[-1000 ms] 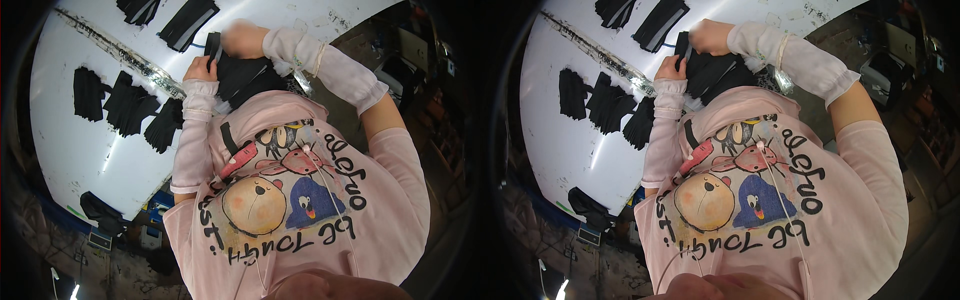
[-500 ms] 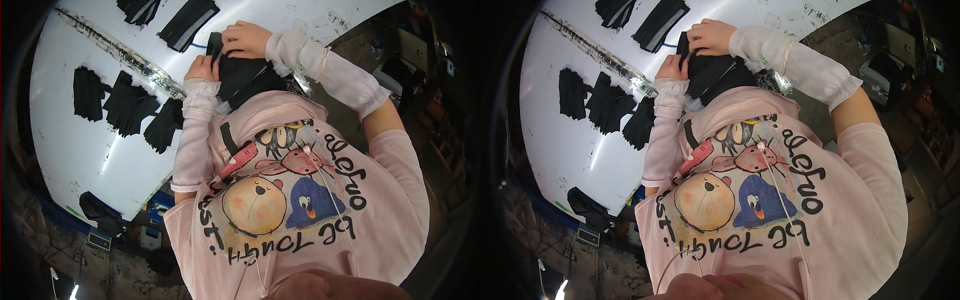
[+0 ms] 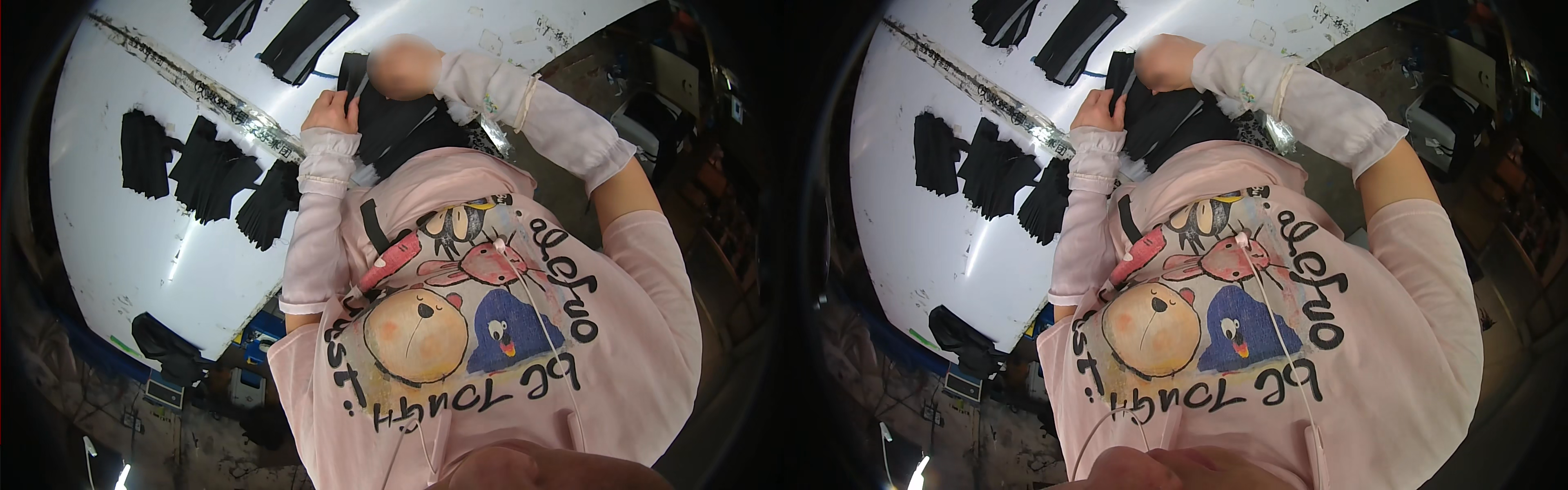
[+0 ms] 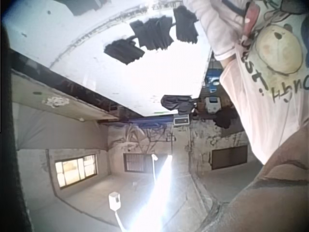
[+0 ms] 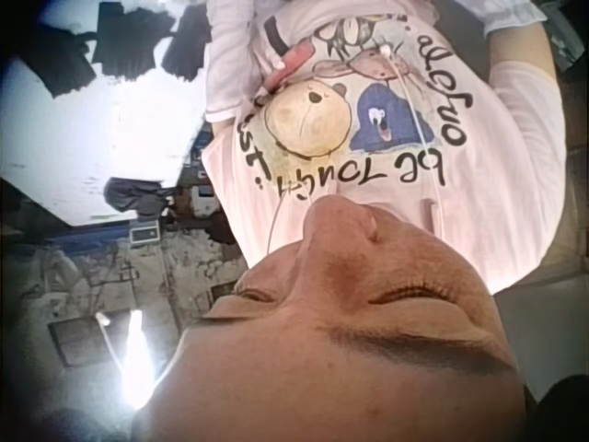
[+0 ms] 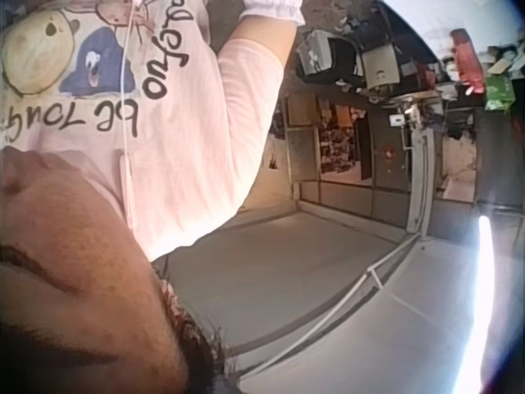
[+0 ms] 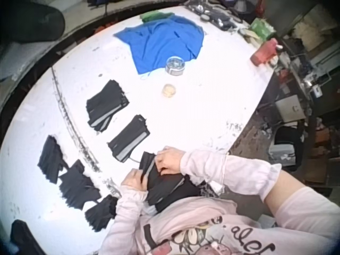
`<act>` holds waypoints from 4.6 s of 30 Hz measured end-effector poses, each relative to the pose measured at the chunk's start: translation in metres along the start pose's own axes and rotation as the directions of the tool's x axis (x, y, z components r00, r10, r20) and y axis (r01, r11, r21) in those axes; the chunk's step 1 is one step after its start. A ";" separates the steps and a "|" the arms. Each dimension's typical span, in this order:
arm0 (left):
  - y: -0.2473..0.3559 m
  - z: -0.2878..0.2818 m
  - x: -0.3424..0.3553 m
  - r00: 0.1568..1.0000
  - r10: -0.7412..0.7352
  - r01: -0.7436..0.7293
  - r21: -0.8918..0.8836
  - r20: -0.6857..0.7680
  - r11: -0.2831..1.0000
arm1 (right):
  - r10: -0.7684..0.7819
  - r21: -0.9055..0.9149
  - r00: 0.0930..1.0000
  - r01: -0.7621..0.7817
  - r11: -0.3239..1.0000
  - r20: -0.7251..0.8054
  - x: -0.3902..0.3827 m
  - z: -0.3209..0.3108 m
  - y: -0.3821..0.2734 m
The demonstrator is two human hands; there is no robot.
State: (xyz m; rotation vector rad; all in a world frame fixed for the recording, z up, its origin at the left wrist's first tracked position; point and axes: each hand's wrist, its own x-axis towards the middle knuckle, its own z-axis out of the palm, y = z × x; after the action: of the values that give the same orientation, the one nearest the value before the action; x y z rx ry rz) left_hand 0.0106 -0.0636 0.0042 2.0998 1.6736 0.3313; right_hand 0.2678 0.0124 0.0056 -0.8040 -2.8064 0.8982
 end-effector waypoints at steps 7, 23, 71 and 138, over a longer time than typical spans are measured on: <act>0.003 -0.003 -0.002 1.000 0.000 0.000 -0.004 0.014 1.000 | 0.067 0.160 0.997 -0.073 0.984 0.044 -0.002 -0.006 0.005; 0.011 -0.005 -0.009 0.999 0.039 -0.038 0.028 -0.022 0.999 | 0.100 0.141 0.989 -0.084 0.986 -0.110 -0.009 -0.005 0.000; 0.000 0.001 -0.001 0.996 -0.079 0.080 -0.043 0.029 0.996 | -0.076 -0.082 0.980 0.061 0.995 -0.185 0.004 -0.004 0.000; -0.002 0.006 0.018 0.965 -0.049 0.070 -0.073 0.257 0.995 | -0.070 -0.083 0.969 0.052 0.995 -0.237 -0.015 -0.017 0.006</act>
State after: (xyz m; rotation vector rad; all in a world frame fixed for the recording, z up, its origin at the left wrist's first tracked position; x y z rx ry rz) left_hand 0.0162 -0.0468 -0.0031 1.9359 1.5411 0.1022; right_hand 0.2876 0.0174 0.0170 -0.7733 -2.6507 0.6397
